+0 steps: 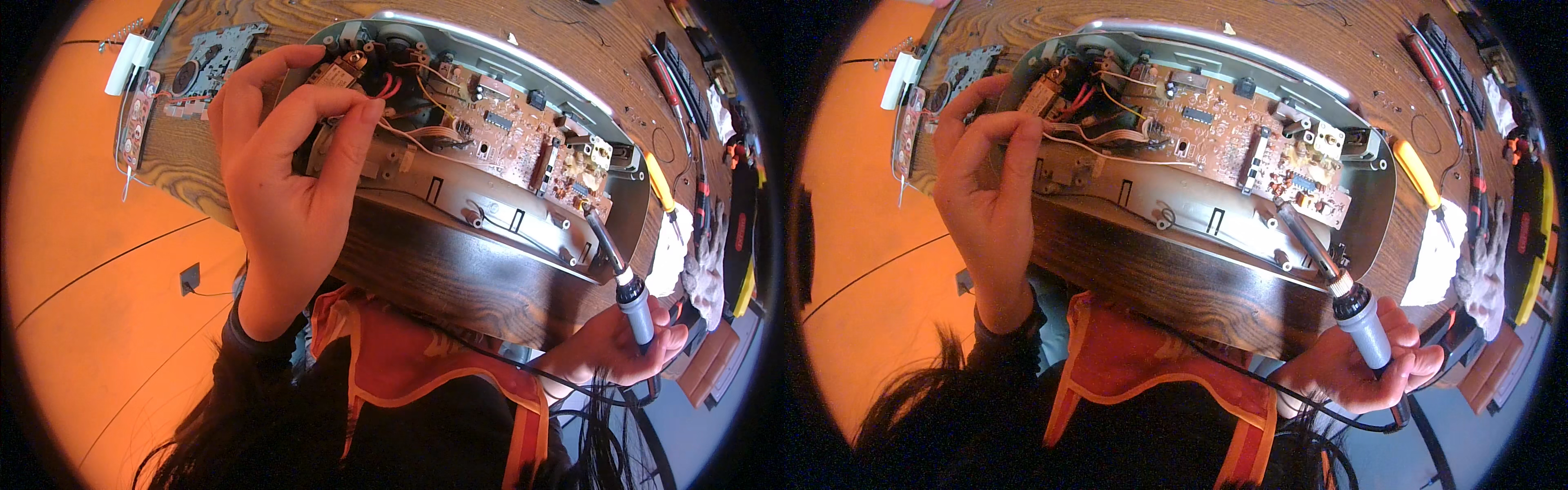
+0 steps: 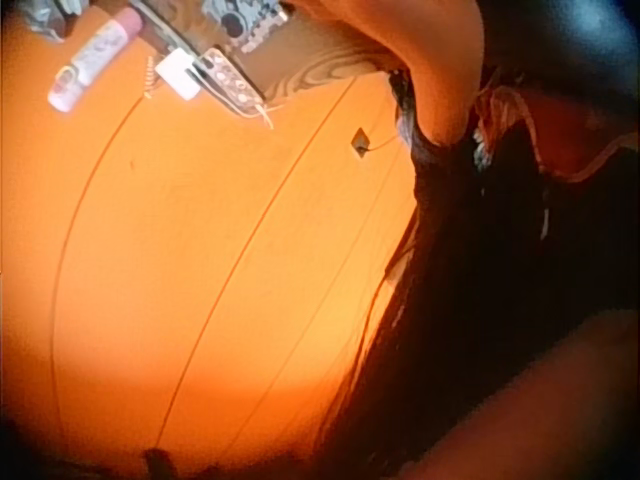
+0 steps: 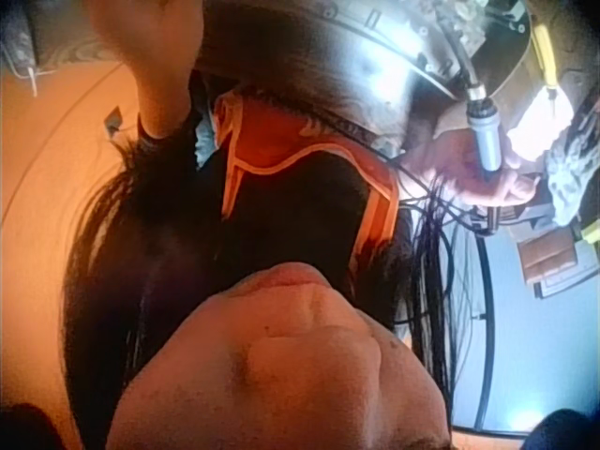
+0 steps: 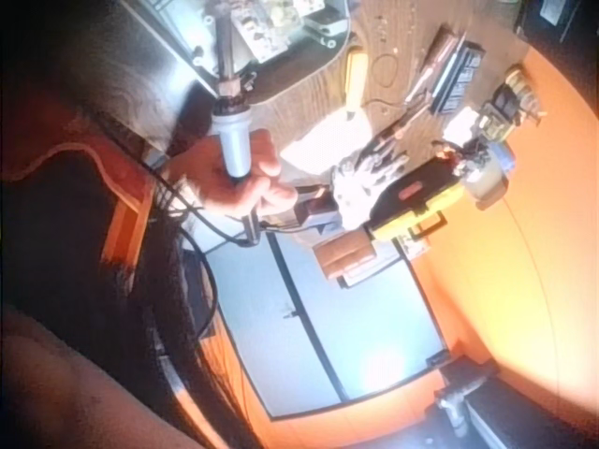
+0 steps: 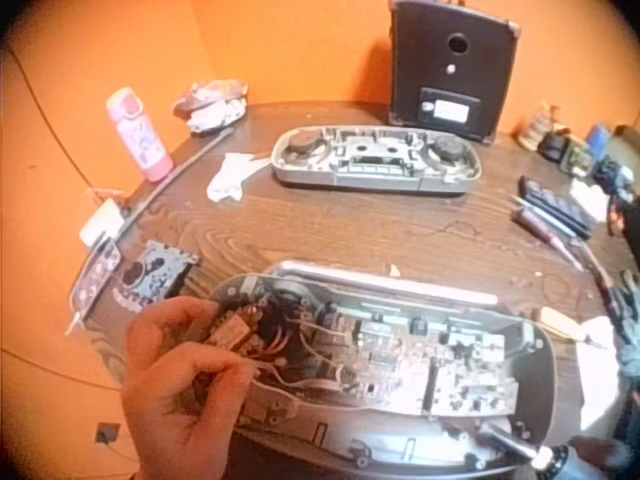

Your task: The person solders wires to a circuit board inside a disassembled electronic device. They use a soldering iron to attach a white wire, then a black wire, to the board, and use pliers to strip the black wire before soldering.

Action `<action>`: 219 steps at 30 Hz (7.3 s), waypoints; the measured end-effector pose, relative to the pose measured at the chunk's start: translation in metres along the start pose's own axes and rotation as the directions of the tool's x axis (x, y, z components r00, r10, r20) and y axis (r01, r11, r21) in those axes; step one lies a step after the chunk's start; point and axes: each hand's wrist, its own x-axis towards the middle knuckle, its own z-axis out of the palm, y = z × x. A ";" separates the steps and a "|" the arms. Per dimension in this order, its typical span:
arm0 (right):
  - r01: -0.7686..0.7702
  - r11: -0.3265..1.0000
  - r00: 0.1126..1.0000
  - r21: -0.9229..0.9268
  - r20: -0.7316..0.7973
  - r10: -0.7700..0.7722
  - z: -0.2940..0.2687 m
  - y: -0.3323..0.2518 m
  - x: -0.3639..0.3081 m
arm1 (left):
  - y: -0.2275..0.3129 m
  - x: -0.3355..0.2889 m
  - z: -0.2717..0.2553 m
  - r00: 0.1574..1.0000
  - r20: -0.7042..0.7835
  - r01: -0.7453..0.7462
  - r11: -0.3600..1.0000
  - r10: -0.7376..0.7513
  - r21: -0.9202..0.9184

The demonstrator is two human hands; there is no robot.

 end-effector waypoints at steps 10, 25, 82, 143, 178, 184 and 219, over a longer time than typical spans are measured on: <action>-0.069 0.984 0.996 0.164 0.060 0.060 0.000 -0.001 0.003 | 0.003 -0.001 0.001 1.000 -0.001 0.006 0.998 -0.006 0.067; 0.127 0.963 0.992 -0.239 0.006 -0.129 0.010 0.006 -0.001 | -0.009 0.015 -0.018 0.943 0.239 -0.251 0.967 0.232 0.051; 0.654 0.526 0.756 -0.544 0.495 -0.428 0.026 0.003 0.018 | -0.019 -0.002 -0.008 0.985 0.102 -0.135 0.989 0.140 -0.053; 0.079 0.953 0.997 -0.292 0.008 -0.080 0.061 0.003 0.000 | 0.003 0.007 -0.014 0.977 0.144 -0.177 0.976 0.159 0.126; 0.050 0.993 0.987 -0.111 0.156 -0.032 0.030 0.005 0.010 | 0.003 -0.001 -0.007 0.982 0.188 0.046 0.992 -0.024 -0.115; 0.079 0.982 0.978 -0.171 0.205 -0.043 0.034 0.004 0.010 | -0.001 -0.001 -0.006 0.977 0.208 -0.022 0.995 0.043 -0.100; 0.438 0.839 0.880 -0.323 0.345 -0.326 0.006 0.017 0.016 | -0.006 0.012 -0.008 0.950 0.307 0.035 0.964 0.049 -0.262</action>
